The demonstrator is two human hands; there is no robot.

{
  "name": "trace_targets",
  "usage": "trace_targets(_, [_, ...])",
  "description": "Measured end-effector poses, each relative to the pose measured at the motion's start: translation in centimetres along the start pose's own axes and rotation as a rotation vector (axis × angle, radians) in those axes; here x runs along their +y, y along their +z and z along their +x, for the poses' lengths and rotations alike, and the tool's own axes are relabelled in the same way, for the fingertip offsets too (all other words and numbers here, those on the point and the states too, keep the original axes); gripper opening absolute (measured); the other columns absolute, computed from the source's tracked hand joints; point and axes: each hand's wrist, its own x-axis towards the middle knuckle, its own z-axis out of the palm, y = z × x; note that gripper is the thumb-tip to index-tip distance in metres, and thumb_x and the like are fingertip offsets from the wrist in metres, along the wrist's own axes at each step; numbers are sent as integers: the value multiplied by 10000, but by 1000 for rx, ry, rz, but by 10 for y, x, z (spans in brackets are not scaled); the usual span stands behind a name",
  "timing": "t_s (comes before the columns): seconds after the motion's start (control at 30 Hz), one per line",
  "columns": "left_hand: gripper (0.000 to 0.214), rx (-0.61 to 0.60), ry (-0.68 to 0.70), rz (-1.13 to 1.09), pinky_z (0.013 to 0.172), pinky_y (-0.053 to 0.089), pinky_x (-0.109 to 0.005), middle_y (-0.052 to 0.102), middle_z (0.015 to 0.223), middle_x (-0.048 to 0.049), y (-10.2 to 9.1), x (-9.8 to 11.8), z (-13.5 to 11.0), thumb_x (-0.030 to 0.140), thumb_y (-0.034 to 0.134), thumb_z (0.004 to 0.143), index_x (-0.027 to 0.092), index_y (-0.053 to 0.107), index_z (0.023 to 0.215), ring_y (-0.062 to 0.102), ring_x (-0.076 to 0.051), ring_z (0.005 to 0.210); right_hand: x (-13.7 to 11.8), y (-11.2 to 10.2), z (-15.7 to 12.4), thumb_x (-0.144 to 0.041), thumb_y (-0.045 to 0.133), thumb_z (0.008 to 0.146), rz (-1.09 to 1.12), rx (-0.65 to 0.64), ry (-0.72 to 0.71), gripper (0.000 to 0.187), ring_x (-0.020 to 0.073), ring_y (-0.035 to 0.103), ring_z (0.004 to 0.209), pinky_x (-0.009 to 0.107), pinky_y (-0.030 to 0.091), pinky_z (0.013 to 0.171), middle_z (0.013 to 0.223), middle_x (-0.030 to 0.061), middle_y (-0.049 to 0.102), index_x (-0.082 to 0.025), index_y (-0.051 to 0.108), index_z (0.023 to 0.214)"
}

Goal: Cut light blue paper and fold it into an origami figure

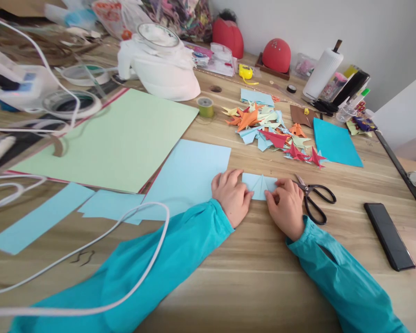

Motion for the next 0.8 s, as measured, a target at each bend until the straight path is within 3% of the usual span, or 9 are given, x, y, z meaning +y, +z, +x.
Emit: trace_targets(0.8, [178, -55, -37, 32, 971, 370, -507, 584, 1241, -109, -3, 3, 1, 245, 597, 789, 181, 660, 635, 498, -306, 1151, -2, -2, 2, -335, 623, 801, -38, -47, 104, 286, 244, 514, 965, 414, 343, 842, 1000, 56, 599, -200, 567, 555])
